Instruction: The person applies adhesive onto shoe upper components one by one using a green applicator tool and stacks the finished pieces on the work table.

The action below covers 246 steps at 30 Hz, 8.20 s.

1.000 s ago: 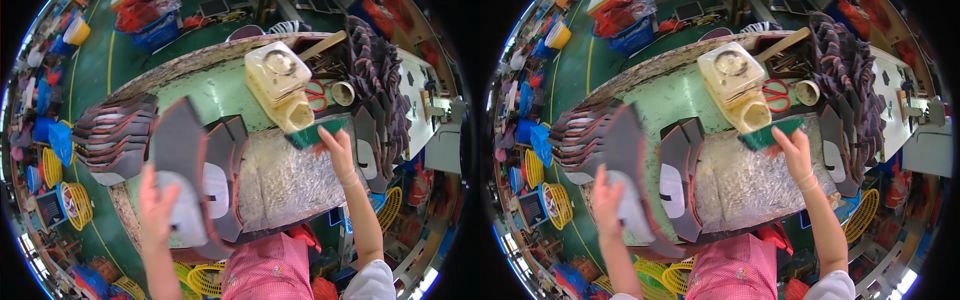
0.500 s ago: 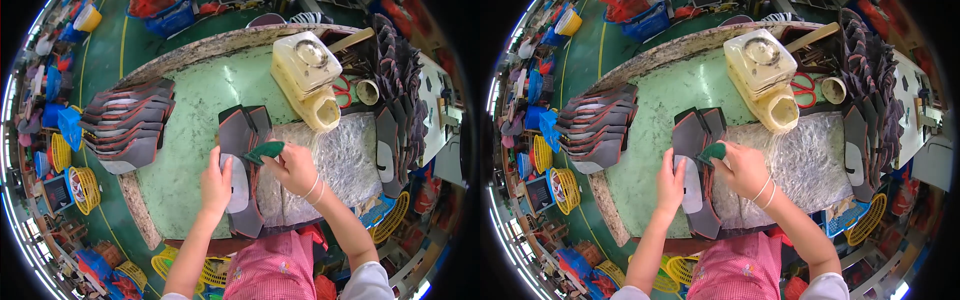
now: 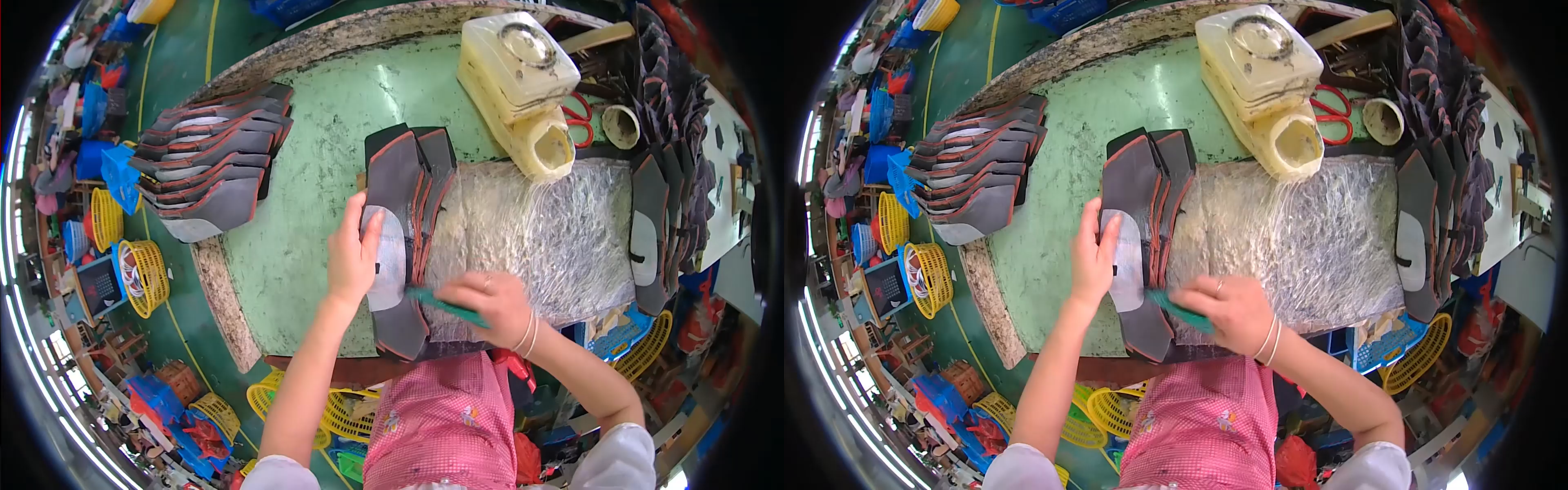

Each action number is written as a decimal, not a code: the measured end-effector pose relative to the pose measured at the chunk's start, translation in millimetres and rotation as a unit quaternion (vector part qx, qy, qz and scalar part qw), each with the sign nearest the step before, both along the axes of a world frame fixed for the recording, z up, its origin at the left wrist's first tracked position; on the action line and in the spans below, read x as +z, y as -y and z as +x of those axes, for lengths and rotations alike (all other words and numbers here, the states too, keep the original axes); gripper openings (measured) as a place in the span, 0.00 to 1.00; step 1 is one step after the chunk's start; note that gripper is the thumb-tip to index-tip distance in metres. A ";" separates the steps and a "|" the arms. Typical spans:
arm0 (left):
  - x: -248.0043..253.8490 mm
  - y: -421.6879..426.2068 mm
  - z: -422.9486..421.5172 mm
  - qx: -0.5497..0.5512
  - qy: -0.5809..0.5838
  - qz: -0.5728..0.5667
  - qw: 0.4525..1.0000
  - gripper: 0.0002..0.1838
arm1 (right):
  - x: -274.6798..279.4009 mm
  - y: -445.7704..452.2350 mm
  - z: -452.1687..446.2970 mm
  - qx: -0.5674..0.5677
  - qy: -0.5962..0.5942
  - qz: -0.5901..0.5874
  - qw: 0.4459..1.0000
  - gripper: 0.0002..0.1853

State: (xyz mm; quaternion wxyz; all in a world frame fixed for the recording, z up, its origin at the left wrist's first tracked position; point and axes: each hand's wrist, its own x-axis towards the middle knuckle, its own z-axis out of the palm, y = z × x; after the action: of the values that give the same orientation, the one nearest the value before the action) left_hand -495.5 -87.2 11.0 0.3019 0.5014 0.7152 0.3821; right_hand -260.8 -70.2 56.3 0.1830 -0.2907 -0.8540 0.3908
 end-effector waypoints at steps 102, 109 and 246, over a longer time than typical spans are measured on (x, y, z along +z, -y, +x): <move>33.5 28.4 -5.5 0.025 0.279 -0.136 0.950 0.29 | -4.9 30.8 0.9 -0.002 0.014 -0.041 0.999 0.19; 33.2 27.7 -6.3 0.028 0.294 -0.135 0.946 0.27 | -9.8 38.2 5.8 -0.001 0.013 -0.006 1.000 0.20; 22.8 -11.4 -5.4 -0.114 0.289 -0.189 0.932 0.12 | -40.5 49.4 78.5 -0.425 -0.154 -0.306 0.838 0.06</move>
State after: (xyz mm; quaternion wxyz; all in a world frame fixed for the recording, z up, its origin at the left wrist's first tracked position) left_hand -500.9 -75.8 33.8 0.6263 0.3809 0.5943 0.3309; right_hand -182.3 -119.6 15.8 0.3620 -0.6024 -0.4441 0.5557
